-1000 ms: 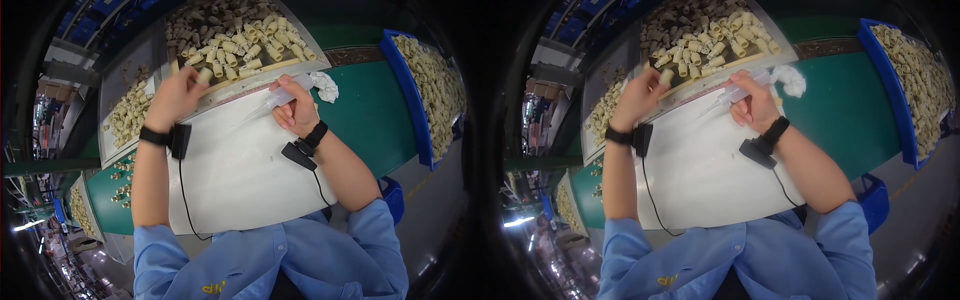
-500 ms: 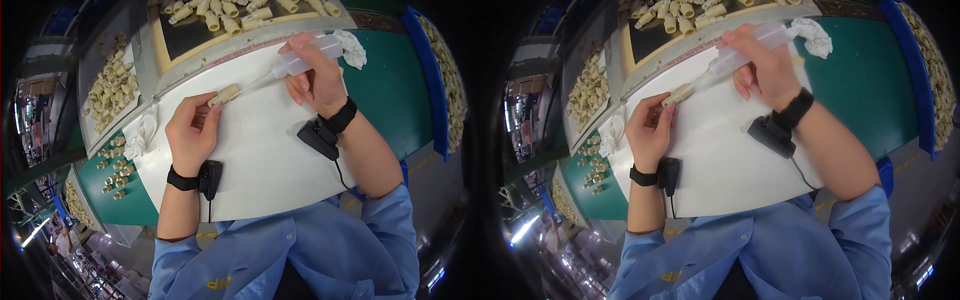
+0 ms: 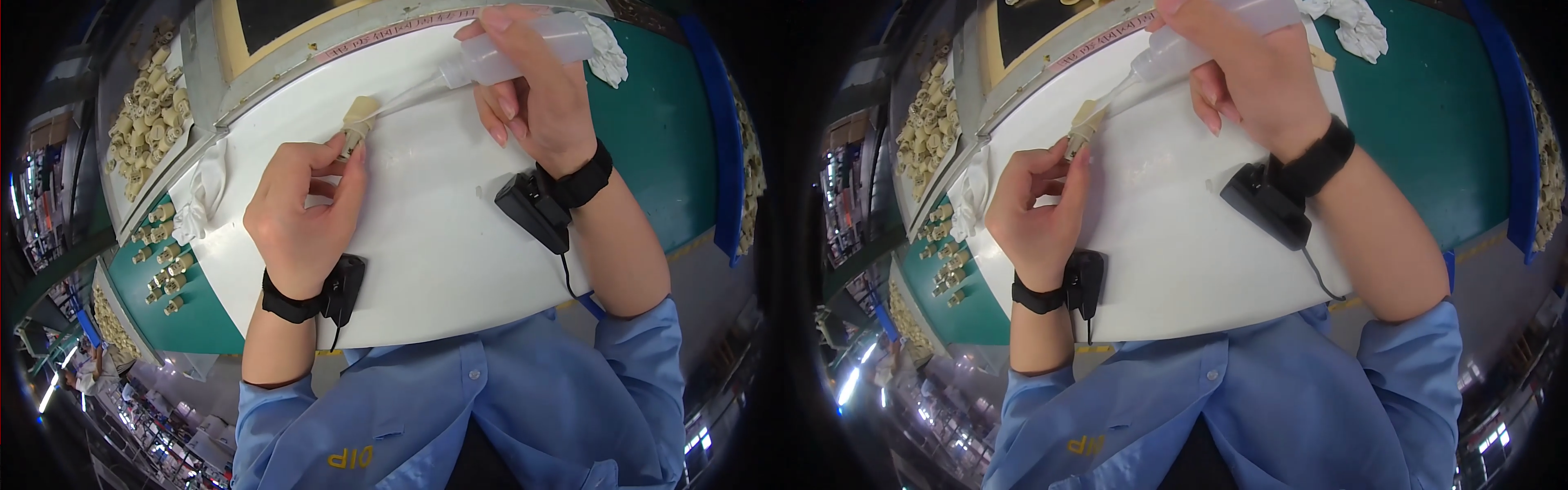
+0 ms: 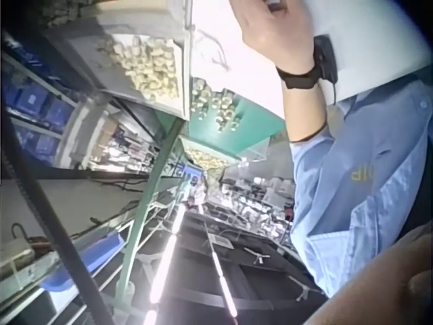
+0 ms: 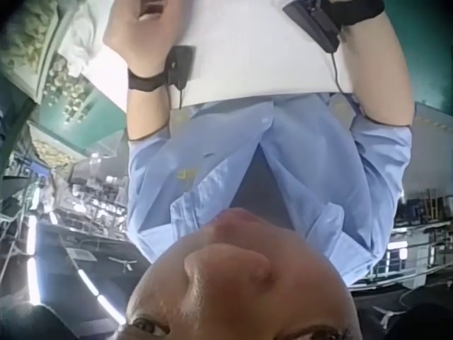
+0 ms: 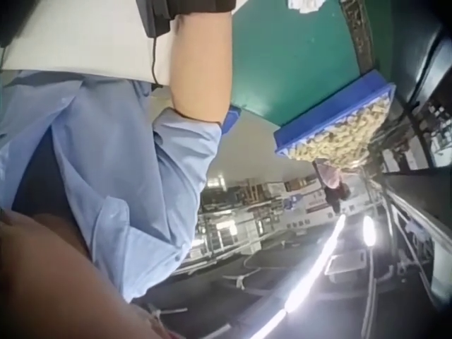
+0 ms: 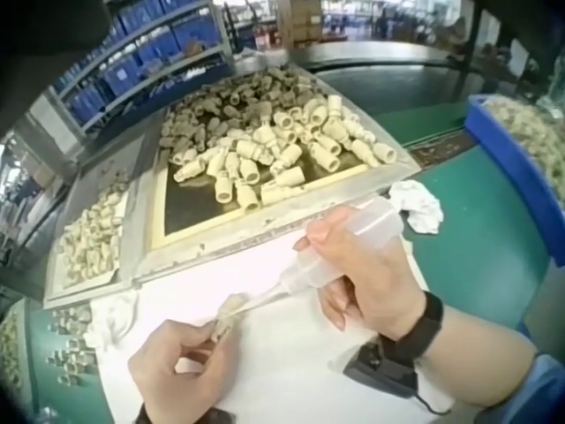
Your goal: The person picks up a component from a tray, applies liquid to it from a squeeze bottle, and sets it down on the table, repeating the process for several components.
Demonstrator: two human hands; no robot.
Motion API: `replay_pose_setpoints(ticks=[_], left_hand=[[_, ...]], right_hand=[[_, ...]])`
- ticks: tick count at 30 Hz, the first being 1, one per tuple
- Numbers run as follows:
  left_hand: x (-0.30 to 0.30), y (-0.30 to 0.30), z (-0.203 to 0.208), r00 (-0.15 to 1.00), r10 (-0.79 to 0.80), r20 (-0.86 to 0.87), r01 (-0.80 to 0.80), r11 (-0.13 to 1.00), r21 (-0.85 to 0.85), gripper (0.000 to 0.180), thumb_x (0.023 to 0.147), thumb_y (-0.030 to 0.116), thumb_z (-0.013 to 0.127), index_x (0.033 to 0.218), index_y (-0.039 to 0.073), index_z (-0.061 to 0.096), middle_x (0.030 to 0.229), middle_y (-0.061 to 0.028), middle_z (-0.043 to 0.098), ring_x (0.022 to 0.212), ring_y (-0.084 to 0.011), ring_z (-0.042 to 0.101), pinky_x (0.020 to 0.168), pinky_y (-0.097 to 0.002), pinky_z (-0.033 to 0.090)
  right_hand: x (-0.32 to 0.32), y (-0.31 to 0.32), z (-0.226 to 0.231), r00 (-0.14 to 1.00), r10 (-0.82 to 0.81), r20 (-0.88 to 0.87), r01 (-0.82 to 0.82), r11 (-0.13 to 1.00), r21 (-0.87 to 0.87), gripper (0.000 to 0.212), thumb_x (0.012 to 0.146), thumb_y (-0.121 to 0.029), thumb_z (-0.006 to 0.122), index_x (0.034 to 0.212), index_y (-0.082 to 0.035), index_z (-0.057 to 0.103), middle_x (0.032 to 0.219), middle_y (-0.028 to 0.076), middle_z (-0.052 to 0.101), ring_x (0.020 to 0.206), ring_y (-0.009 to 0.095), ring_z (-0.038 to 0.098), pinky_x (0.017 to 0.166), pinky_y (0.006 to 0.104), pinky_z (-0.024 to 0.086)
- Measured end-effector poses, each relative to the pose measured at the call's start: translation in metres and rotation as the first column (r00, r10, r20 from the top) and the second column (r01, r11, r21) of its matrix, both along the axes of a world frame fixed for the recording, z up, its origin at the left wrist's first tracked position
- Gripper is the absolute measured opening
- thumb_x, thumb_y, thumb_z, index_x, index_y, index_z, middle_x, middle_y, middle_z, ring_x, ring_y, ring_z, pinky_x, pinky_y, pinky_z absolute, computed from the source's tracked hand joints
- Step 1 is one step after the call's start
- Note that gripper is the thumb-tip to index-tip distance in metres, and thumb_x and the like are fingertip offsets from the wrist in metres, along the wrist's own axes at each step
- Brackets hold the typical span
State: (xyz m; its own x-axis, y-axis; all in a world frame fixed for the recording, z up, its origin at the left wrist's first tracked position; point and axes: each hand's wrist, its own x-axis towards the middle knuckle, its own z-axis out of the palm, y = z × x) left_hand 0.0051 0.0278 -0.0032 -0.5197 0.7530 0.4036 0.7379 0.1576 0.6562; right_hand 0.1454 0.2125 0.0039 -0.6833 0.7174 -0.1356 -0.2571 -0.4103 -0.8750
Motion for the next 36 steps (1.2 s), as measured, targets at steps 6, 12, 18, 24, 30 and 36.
replay_pose_setpoints(ticks=[6,12,18,24,30,36], left_hand=[[0.002,0.000,-0.001,1.000,0.015,0.014,-0.015,1.000,-0.008,0.018,0.079,-0.001,0.082,0.085,0.000,0.066,0.083,-0.0082,0.072,0.067,-0.0113,0.072,0.053,-0.0211,0.055],[0.003,0.000,-0.001,1.000,0.030,0.006,-0.030,0.999,-0.013,0.017,0.079,0.000,0.083,0.085,-0.001,0.067,0.080,-0.0074,0.072,0.067,-0.0110,0.072,0.054,-0.0212,0.055],[0.003,-0.001,-0.001,0.999,0.038,-0.006,-0.038,0.999,-0.017,0.017,0.079,0.002,0.083,0.086,-0.001,0.068,0.079,-0.0070,0.071,0.066,-0.0105,0.071,0.055,-0.0214,0.055],[0.003,0.001,-0.002,0.999,0.053,0.000,-0.053,0.999,-0.012,0.017,0.080,0.003,0.083,0.087,-0.001,0.069,0.079,-0.0068,0.071,0.065,-0.0102,0.071,0.055,-0.0214,0.055],[0.004,-0.001,-0.001,0.998,0.062,0.018,-0.061,0.998,-0.026,0.017,0.080,0.003,0.083,0.088,-0.001,0.069,0.078,-0.0066,0.072,0.064,-0.0099,0.071,0.055,-0.0213,0.055],[0.005,0.000,0.000,0.997,0.074,0.029,-0.073,0.997,-0.023,0.017,0.080,0.003,0.083,0.089,-0.002,0.070,0.077,-0.0067,0.072,0.065,-0.0094,0.071,0.056,-0.0212,0.056]], right_hand=[[0.001,0.002,0.004,0.996,0.030,0.083,-0.036,0.997,0.065,0.025,0.100,-0.023,0.062,0.096,0.001,0.063,0.052,0.004,0.049,0.034,0.011,0.041,0.031,0.0278,0.037],[-0.001,0.000,0.007,0.993,0.013,0.118,-0.016,0.999,0.032,0.027,0.099,-0.025,0.063,0.095,0.002,0.064,0.056,0.005,0.052,0.035,0.011,0.041,0.032,0.0272,0.037],[-0.004,-0.003,0.007,0.991,-0.001,0.134,-0.005,0.999,0.048,0.027,0.098,-0.025,0.066,0.094,0.001,0.064,0.057,0.004,0.052,0.035,0.010,0.042,0.032,0.0271,0.037],[-0.001,0.000,0.012,0.987,0.020,0.159,-0.034,0.996,0.084,0.027,0.097,-0.026,0.067,0.093,0.001,0.064,0.057,0.004,0.051,0.035,0.010,0.043,0.032,0.0272,0.037],[-0.001,-0.001,0.011,0.987,0.015,0.160,-0.029,0.996,0.087,0.029,0.097,-0.028,0.067,0.092,0.000,0.065,0.057,0.004,0.052,0.034,0.010,0.043,0.031,0.0270,0.036],[-0.002,-0.002,0.010,0.990,-0.001,0.138,-0.013,0.995,0.098,0.030,0.097,-0.028,0.068,0.092,0.001,0.065,0.057,0.004,0.054,0.035,0.010,0.044,0.032,0.0272,0.037]])
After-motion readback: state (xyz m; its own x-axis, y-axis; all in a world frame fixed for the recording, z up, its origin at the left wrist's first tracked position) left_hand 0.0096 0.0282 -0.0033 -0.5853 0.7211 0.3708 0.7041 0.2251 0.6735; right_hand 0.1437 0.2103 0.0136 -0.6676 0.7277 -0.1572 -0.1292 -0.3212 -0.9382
